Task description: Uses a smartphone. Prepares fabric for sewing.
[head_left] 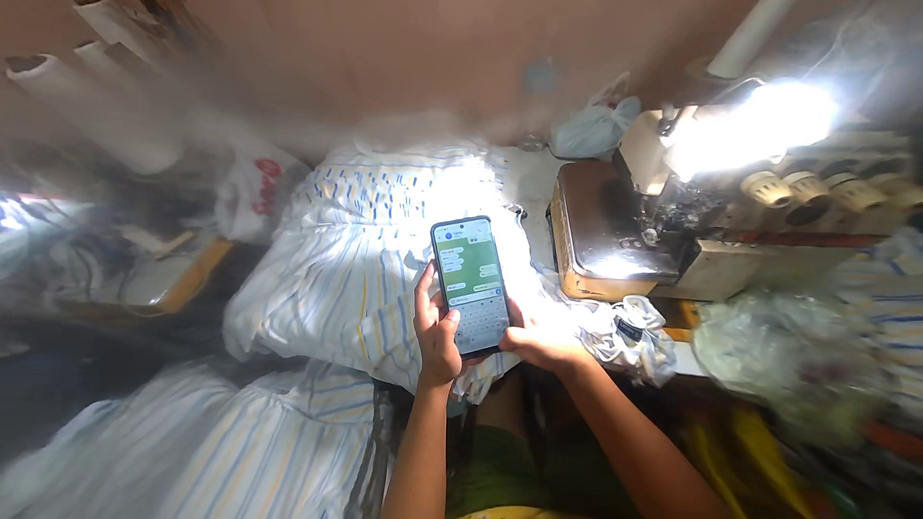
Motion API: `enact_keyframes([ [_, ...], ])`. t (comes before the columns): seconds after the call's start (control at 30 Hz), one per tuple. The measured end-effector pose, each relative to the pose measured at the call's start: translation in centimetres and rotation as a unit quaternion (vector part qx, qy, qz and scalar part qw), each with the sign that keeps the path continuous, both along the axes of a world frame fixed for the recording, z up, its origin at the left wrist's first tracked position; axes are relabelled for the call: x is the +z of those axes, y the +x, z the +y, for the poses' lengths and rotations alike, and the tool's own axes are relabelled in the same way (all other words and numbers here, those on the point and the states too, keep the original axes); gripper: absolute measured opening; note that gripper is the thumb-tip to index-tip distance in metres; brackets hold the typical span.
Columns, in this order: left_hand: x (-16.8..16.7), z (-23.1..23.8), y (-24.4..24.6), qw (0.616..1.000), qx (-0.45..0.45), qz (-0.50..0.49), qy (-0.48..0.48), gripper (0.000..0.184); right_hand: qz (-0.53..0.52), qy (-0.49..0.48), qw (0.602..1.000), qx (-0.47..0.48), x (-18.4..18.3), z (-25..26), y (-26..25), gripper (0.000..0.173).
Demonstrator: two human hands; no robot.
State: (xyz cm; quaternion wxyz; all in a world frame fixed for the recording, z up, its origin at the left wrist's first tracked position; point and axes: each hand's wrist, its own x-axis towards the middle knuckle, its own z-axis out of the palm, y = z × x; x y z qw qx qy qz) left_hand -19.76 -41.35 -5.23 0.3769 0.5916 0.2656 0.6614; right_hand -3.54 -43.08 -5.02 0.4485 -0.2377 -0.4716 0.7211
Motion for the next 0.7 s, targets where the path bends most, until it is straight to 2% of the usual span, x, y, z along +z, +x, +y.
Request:
enact_keyframes([
  [0.43,0.4,-0.1,0.0,1.000,0.017,0.006,-0.018,0.068,0.023,0.012,1.000,0.017,-0.3,0.2,0.2,0.070],
  [0.57,1.3,0.0,0.0,0.993,0.067,0.031,-0.088,0.062,0.032,0.014,0.999,0.022,-0.1,0.3,0.1,0.067],
  [0.7,3.6,0.3,0.5,0.977,0.080,0.012,-0.196,0.044,0.088,-0.053,0.994,0.024,1.0,0.5,-0.1,0.060],
])
